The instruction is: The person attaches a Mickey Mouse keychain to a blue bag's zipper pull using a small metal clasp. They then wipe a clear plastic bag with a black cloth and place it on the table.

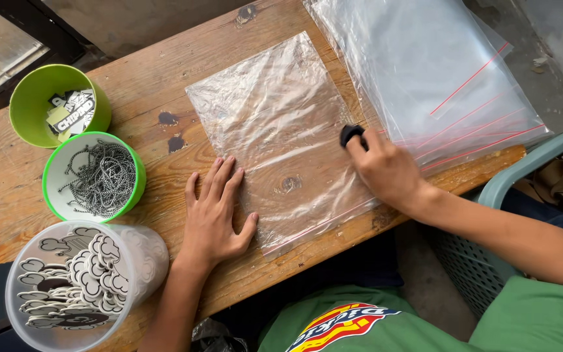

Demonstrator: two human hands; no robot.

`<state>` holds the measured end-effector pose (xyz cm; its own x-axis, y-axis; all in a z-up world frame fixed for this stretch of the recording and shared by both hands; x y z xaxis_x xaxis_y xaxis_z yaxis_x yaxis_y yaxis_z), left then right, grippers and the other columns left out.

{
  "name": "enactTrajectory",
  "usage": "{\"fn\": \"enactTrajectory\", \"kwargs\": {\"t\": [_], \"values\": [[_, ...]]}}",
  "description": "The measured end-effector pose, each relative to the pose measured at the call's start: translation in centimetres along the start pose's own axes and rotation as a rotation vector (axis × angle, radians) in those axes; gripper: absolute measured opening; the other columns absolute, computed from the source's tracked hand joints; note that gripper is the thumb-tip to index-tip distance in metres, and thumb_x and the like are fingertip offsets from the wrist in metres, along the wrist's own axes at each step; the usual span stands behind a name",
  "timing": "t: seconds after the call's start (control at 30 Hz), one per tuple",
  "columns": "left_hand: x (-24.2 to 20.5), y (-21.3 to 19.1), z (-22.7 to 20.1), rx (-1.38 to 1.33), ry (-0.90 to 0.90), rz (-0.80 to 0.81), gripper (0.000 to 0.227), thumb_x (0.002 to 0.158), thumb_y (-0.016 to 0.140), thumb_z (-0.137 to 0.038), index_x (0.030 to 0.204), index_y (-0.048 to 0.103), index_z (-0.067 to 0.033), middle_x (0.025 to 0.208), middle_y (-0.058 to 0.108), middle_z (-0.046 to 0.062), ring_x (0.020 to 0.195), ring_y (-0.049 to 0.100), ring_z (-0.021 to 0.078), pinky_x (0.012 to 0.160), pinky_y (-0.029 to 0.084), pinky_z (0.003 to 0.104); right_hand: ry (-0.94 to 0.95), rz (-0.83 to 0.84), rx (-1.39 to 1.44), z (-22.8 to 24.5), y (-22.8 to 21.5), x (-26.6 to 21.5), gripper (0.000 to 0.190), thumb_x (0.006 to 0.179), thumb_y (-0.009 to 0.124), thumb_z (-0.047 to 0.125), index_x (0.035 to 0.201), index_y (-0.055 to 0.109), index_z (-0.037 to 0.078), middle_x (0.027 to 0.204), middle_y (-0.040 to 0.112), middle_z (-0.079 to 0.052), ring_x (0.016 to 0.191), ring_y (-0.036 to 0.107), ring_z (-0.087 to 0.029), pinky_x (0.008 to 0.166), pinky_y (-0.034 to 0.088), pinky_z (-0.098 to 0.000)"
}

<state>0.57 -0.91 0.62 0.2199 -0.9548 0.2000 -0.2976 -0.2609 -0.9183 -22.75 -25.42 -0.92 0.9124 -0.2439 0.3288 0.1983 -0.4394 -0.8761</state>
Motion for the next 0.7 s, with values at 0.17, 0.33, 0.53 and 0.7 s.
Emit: {"fn": "enactTrajectory", "kwargs": {"t": [0.17,0.33,0.53,0.7], "values": [[0.0,0.0,0.0,-0.002,0.003,0.003,0.075,0.078,0.062,-0.046,0.142,0.05,-0.0087,0.156,0.043,0.015,0.149,0.036,0.031,0.117,0.018,0.056,-0.147,0.007,0.2,4.8,-4.2,-2.2,0.017,0.087,0.061,0.012,0.103,0.064,0.01,0.086,0.055,-0.005,0.057,0.066,-0.02,0.05,0.055,-0.0301],[-0.1,0.1,0.0,0.002,0.009,0.001,0.075,0.078,0.063,-0.045,0.142,0.05,-0.0086,0.156,0.043,0.015,0.149,0.035,0.0312,0.117,0.018,0.057,-0.157,0.014,0.313,2.9,-3.6,-3.7,0.016,0.089,0.057,0.013,0.103,0.064,0.01,0.083,0.054,-0.004,0.057,0.064,-0.021,0.052,0.056,-0.0304],[0.1,0.1,0.0,0.013,0.004,-0.001,0.076,0.077,0.062,-0.047,0.142,0.05,-0.0086,0.155,0.044,0.016,0.148,0.036,0.0312,0.117,0.018,0.057,0.007,0.044,0.092,2.7,-4.2,-4.9,0.014,0.09,0.062,0.016,0.103,0.065,0.014,0.087,0.054,0.001,0.061,0.069,-0.016,0.053,0.057,-0.0268],[0.1,0.0,-0.1,-0.007,0.007,-0.021,0.076,0.078,0.06,-0.048,0.142,0.05,-0.0086,0.154,0.044,0.016,0.147,0.037,0.0321,0.116,0.019,0.056,-0.342,0.004,0.664,5.9,-5.1,-4.4,0.022,0.099,0.048,0.017,0.111,0.063,0.006,0.084,0.054,-0.008,0.064,0.064,-0.026,0.058,0.056,-0.034]]}}
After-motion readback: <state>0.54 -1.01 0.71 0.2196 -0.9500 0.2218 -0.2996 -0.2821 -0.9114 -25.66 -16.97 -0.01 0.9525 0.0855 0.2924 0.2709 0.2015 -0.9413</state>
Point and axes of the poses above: each hand's wrist, its own x-axis towards the middle knuckle, its own y-axis out of the palm, z = x × y, the point moved 1 cm from there along x, towards the middle knuckle
